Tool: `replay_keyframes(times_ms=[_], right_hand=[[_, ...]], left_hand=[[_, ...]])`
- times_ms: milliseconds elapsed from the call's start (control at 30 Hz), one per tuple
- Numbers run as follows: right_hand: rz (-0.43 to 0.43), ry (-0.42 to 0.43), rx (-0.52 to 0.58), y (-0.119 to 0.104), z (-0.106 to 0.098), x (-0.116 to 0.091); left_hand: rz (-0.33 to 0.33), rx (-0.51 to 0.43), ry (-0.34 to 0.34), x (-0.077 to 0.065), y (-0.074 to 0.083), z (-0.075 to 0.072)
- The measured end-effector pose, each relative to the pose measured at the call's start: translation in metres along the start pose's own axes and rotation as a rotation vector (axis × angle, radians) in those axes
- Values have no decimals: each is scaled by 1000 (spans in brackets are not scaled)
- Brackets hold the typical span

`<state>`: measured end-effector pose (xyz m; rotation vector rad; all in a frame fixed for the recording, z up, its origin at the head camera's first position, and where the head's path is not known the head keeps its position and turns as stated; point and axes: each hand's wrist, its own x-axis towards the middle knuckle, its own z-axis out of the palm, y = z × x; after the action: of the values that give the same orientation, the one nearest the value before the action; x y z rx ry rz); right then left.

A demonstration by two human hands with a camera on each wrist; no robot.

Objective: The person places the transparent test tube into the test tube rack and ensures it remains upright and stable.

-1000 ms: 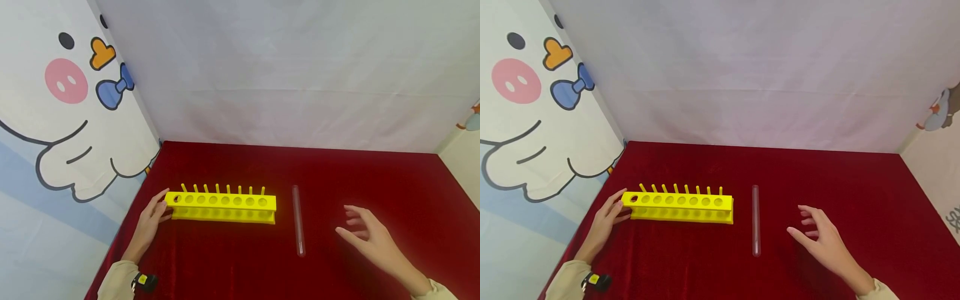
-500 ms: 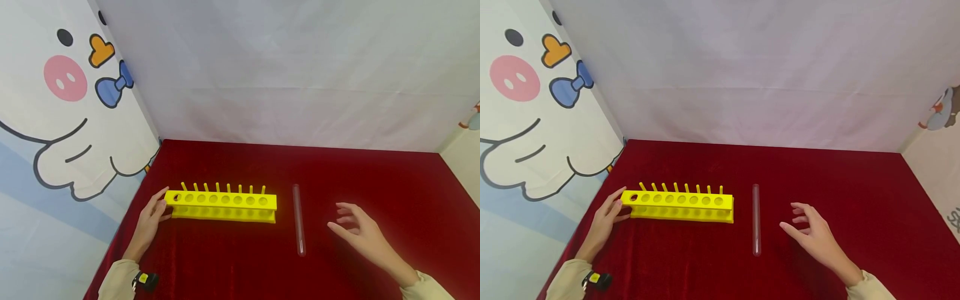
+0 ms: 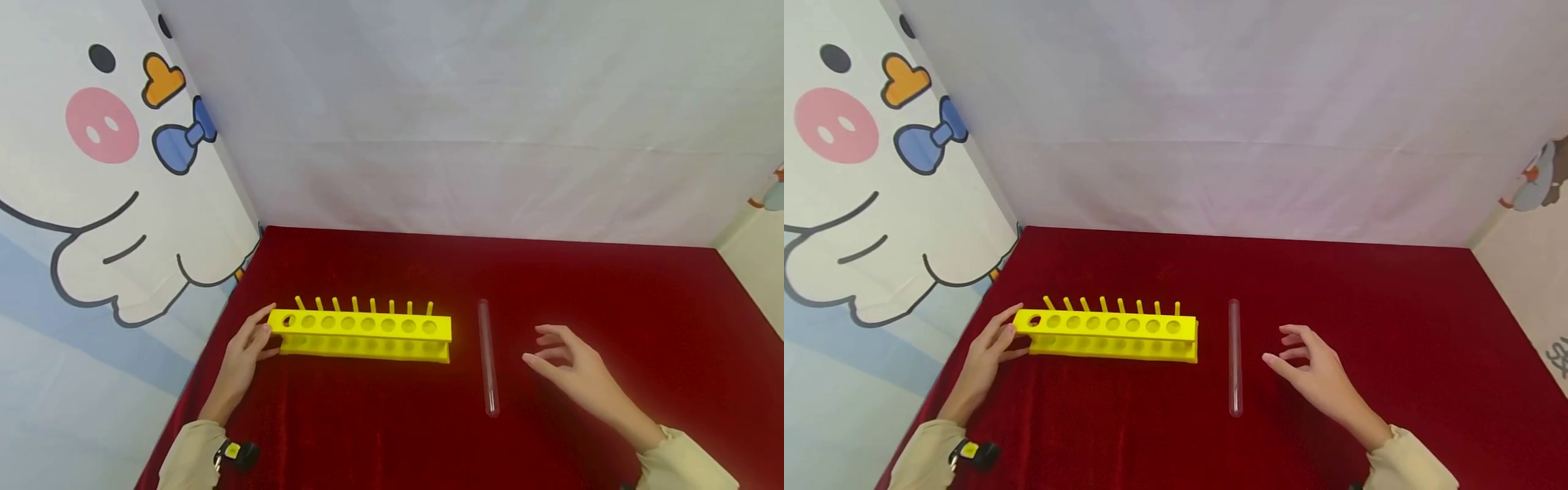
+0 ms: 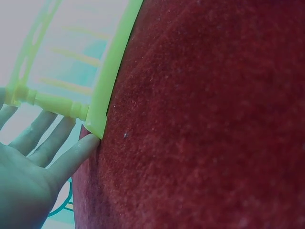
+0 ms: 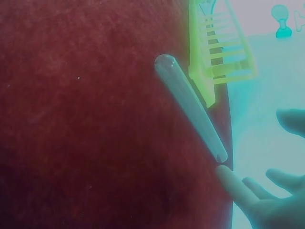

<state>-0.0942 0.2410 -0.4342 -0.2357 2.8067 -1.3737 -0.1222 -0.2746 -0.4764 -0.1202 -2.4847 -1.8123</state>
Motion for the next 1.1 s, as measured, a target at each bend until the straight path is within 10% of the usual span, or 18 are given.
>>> replay_keyframes(times_ms=[1100], right_hand=[[122,-85,190,0,32,34]], left_hand=[[15,1,4,0,-6,0]])
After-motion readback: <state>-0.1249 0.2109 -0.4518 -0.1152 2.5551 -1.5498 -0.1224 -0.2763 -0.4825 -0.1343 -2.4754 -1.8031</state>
